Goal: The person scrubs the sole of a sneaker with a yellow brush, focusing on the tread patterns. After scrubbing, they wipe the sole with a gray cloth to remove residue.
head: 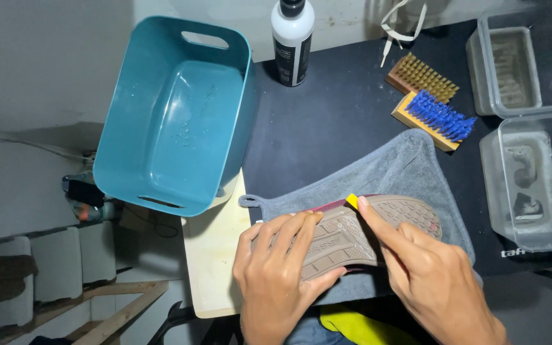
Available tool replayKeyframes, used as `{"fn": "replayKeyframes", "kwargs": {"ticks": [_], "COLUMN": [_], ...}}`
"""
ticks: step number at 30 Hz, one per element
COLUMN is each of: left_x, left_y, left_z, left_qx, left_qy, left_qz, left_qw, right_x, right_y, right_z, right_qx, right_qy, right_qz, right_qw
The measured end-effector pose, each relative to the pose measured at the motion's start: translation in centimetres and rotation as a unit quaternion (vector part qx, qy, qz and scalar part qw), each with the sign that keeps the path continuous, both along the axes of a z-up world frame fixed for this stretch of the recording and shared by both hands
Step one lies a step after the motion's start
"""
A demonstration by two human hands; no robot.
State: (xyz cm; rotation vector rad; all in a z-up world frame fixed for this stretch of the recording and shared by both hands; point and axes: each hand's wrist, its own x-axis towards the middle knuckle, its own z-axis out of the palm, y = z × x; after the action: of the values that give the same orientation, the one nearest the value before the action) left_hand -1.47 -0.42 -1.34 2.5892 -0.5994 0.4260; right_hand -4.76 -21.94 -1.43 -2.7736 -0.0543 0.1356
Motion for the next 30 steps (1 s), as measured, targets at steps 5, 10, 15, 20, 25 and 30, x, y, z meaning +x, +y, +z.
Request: {"fn": "replayKeyframes", "kwargs": {"ticks": [5, 10, 15, 20, 25, 30], "left_x": [0.3, -0.2, -0.7, -0.4, -0.1, -0.6], "left_y": [-0.1, -0.1, -0.1, -0.1, -0.1, -0.1], "left_z": [0.1, 0.1, 0.4, 0.3, 0.3, 0.1], "left_qx": [-0.009, -0.012, 0.018, 0.003, -0.017, 0.002], "left_qy": [0.01, 0.022, 0.007, 0.014, 0.019, 0.02], "left_qz": [0.001, 0.004, 0.0, 0.001, 0.003, 0.003], "left_qw": [1.0, 1.0, 1.0, 1.0, 1.0, 1.0], "right_x": [-1.9, -6.4, -2.7, 0.9, -4.0, -6.1], "right_y": [-1.8, -4.8, -2.0, -0.2, -3.3, -5.0], "right_z": [0.2, -1.4, -1.1, 0.5, -1.3, -2.7], "right_qx": [0.004, -0.118, -0.011, 0.061, 0.037, -0.065], "right_qy": [0.042, 0.072, -0.042, 0.024, 0.02, 0.049], "right_qz": [-0.017, -0.023, 0.015, 0.001, -0.009, -0.03], "right_qw": [0.999, 0.99, 0.999, 0.998, 0.999, 0.996]}}
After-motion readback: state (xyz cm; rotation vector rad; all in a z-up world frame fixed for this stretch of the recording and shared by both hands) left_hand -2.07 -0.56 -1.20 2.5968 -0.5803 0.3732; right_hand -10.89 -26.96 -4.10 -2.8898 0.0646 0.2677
